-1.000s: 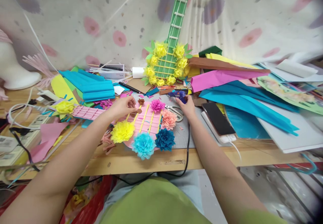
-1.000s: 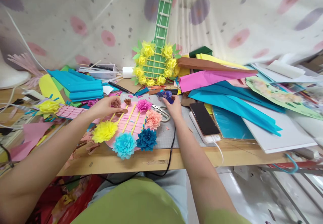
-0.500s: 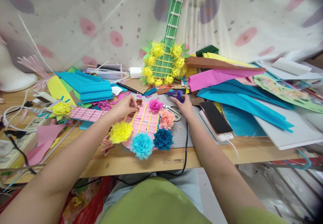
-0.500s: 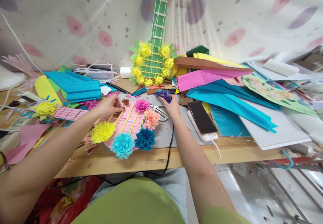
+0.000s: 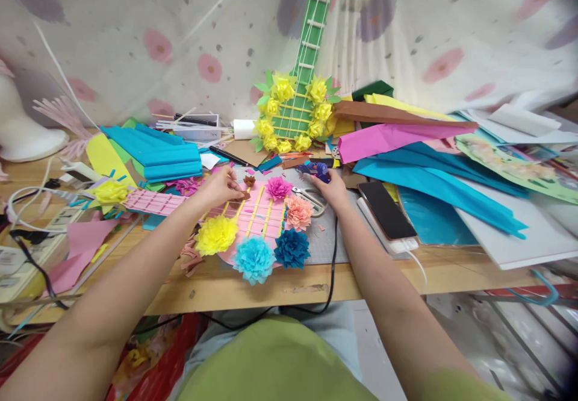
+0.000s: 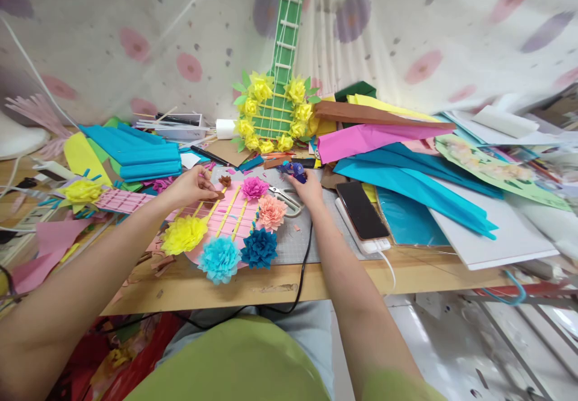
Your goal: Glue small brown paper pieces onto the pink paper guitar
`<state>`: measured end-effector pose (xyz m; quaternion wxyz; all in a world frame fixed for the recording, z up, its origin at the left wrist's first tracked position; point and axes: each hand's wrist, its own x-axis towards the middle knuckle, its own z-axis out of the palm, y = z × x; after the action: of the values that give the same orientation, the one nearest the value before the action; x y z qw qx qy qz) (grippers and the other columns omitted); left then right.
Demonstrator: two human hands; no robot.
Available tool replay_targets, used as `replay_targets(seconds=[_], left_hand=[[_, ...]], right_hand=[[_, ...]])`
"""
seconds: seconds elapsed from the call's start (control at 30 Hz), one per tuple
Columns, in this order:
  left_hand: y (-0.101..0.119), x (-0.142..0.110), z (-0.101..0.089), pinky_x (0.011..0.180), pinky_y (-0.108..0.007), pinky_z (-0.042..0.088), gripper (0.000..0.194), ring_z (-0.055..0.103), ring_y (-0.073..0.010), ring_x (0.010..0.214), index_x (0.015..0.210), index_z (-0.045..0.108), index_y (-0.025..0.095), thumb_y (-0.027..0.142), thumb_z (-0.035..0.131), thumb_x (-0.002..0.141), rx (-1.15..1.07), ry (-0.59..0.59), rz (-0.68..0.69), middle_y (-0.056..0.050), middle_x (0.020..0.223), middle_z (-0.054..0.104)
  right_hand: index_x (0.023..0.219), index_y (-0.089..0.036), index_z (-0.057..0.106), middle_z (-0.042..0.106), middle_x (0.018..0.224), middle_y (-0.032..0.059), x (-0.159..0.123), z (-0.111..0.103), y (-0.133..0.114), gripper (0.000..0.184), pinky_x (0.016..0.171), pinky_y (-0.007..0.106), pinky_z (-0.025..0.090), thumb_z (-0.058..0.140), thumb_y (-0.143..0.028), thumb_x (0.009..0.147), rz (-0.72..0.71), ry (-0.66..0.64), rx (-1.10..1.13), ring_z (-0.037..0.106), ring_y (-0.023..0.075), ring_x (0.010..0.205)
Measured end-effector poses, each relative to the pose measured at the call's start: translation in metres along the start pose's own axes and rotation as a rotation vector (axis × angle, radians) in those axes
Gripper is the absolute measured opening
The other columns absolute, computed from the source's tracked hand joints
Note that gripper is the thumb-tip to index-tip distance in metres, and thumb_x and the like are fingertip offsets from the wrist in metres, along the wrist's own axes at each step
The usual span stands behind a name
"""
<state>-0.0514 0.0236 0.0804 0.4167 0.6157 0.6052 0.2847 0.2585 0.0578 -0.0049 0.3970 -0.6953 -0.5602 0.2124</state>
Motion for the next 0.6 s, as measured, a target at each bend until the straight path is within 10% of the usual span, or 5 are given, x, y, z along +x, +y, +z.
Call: replay_targets(seconds=[0.37, 0.6], left_hand=[[-0.001, -0.009, -0.004, 0.056, -0.031, 0.053, 0.046, 0.068, -0.019, 0.058, 0.081, 0.039, 0.021, 0.015, 0.079, 0.058, -0.323, 0.085, -0.073, 0.005, 0.063, 0.062], [0.004, -0.014, 0.002, 0.05, -0.029, 0.051, 0.049, 0.069, -0.0221, 0.059, 0.082, 0.039, 0.022, 0.014, 0.08, 0.056, -0.372, 0.117, -0.112, 0.004, 0.06, 0.063]], right_hand=[[0.091, -0.015, 0.068, 0.066, 0.072, 0.0064, -0.002, -0.022, -0.032, 0.052, 0.063, 0.034, 0.048, 0.062, -0.061, 0.069, -0.034, 0.107, 0.144, 0.06, 0.0201, 0.064], [0.091, -0.017, 0.07, 0.07, 0.081, 0.0037, -0.036, -0.03, -0.1, 0.042, 0.068, 0.031, 0.05, 0.07, -0.052, 0.068, -0.302, -0.396, 0.252, 0.062, 0.0182, 0.073]])
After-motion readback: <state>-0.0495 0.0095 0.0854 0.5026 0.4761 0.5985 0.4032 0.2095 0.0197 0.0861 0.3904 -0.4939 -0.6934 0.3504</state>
